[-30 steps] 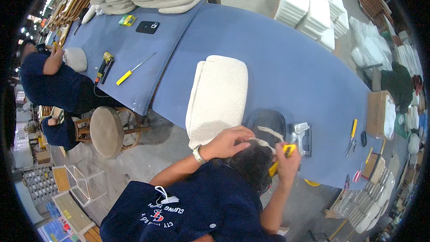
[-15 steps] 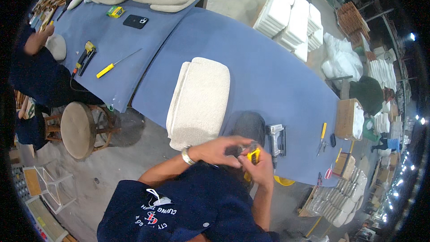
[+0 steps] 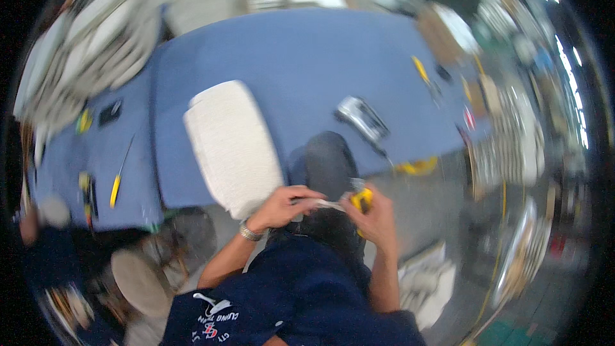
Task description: The person folds a white fabric cover over a cushion, aligns the edges, and uses a staple gun to secure the fabric. They repeat this process for multiple cushions, trimming excess fabric with a utility knife and stacking the finished items.
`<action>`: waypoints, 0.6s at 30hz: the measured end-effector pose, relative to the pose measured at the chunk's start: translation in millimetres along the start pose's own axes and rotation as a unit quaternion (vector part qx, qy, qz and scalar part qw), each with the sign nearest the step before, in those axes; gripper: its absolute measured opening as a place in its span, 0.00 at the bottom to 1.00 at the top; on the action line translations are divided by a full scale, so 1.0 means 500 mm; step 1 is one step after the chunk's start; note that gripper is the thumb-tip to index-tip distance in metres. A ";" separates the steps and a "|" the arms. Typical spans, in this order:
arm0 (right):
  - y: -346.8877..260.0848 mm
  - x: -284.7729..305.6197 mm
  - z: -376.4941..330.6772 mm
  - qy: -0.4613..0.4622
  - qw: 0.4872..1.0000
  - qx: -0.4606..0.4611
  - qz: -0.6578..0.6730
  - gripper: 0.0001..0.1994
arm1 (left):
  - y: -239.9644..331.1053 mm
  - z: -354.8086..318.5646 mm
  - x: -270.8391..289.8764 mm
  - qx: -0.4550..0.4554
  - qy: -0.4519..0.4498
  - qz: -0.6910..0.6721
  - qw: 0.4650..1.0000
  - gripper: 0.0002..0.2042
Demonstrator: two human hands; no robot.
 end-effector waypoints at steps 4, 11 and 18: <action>0.020 0.029 -0.080 0.029 0.998 -0.004 -0.064 0.17 | -0.077 0.022 -0.030 0.034 -0.033 0.112 0.993 0.11; 0.213 0.076 -0.323 0.094 0.981 -0.160 -0.054 0.19 | -0.226 0.030 -0.195 0.204 -0.170 0.184 0.946 0.11; 0.297 0.094 -0.392 0.097 0.981 -0.133 0.105 0.25 | -0.172 0.087 -0.428 0.078 -0.174 0.286 0.939 0.16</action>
Point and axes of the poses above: each hand's wrist, its own z-axis towards the middle knuckle, its own x-axis out of the back of the hand, y = z × x, the point moved 10 cm from there along z, towards the middle knuckle, and after that the axes turned 12 degrees about x, right-handed, at the moved point
